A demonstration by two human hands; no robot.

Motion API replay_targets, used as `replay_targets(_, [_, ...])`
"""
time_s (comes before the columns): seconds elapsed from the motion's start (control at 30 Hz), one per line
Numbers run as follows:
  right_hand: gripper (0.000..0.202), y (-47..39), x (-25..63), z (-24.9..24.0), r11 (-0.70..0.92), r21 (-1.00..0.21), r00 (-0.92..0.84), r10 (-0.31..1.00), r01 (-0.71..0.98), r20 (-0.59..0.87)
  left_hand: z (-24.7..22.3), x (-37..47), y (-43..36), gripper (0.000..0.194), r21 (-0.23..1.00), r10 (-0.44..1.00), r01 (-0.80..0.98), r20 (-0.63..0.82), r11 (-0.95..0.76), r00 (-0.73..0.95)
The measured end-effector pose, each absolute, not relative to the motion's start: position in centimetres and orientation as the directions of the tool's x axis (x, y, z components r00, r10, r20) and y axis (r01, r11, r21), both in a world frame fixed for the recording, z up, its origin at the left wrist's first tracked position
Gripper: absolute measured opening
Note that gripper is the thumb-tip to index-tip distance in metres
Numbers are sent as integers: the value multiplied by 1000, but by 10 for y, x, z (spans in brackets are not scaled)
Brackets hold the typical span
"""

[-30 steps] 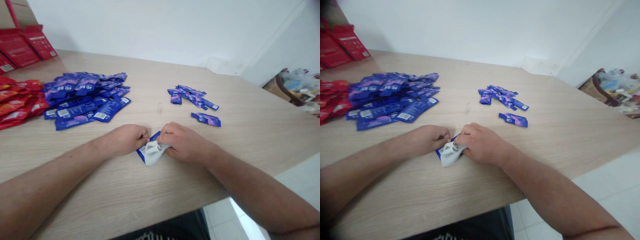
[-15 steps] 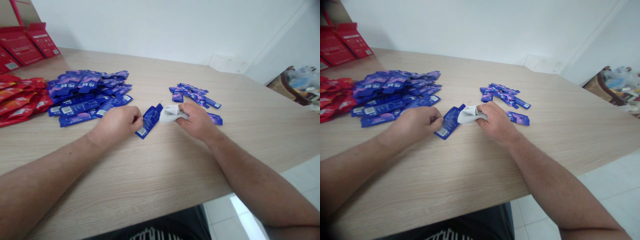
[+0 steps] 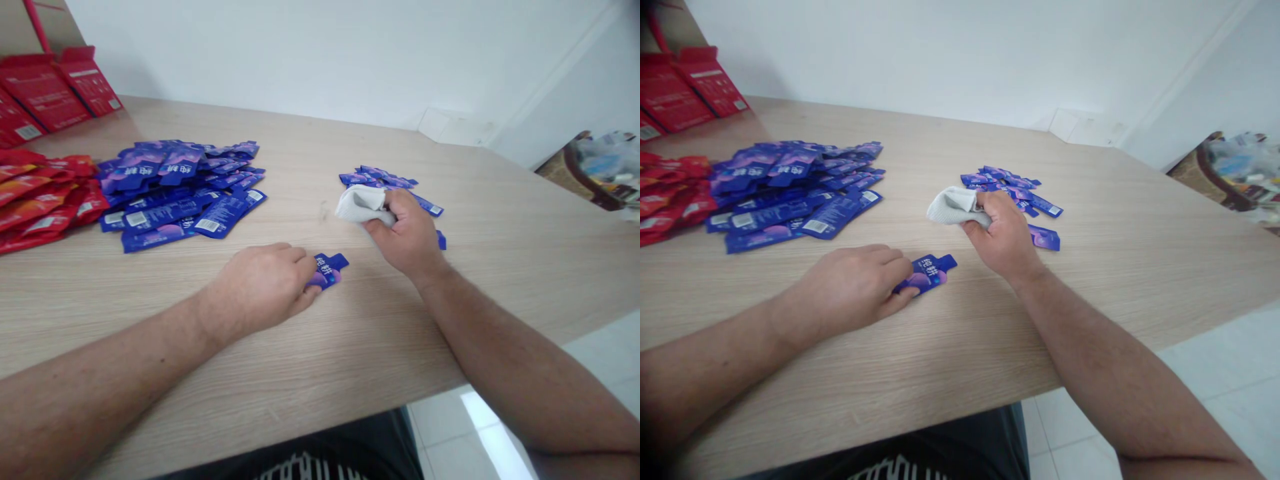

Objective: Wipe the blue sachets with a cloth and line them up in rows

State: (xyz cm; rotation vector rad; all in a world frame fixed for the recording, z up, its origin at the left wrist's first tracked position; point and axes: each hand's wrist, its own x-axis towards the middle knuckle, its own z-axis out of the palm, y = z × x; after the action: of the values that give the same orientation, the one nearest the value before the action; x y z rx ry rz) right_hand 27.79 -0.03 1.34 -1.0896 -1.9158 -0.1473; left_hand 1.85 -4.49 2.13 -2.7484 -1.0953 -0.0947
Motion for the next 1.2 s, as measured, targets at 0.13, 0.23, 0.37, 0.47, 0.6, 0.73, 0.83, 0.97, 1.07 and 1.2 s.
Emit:
replay_targets(0.13, [20,-3,274,13,611,-287,-260,649,738,715,20,5,-27,54,-68,836,837,42,-543,547])
replay_targets(0.23, [18,-4,273,11,643,-277,-314,647,714,695,16,2,-22,65,17,865,869,-86,-495,494])
replay_targets(0.37, [16,-6,271,10,663,-266,-354,646,700,677,10,6,-21,61,116,875,889,-159,-443,457])
replay_targets(0.47, [15,-8,270,10,669,-271,-386,660,693,644,10,6,-17,54,189,877,890,-177,-414,446])
replay_targets(0.6, [12,-8,268,10,691,-288,-435,669,663,603,12,1,-9,35,277,859,866,-192,-416,474])
replay_targets(0.73, [13,-7,268,7,717,-311,-496,671,624,552,11,-3,-6,24,350,822,824,-205,-446,532])
replay_targets(0.83, [15,-13,261,4,746,-307,-587,659,591,471,8,-1,-7,21,362,826,822,-197,-439,527])
replay_targets(0.97, [16,-32,240,0,800,-263,-734,599,539,320,6,4,-10,19,378,839,828,-194,-415,509])
replay_targets(1.07, [16,-40,232,1,819,-236,-777,571,522,264,5,5,-11,22,414,823,807,-199,-422,532])
replay_targets(1.2, [17,-39,236,2,765,-211,-721,644,608,258,4,4,-10,21,406,823,802,-177,-438,540])
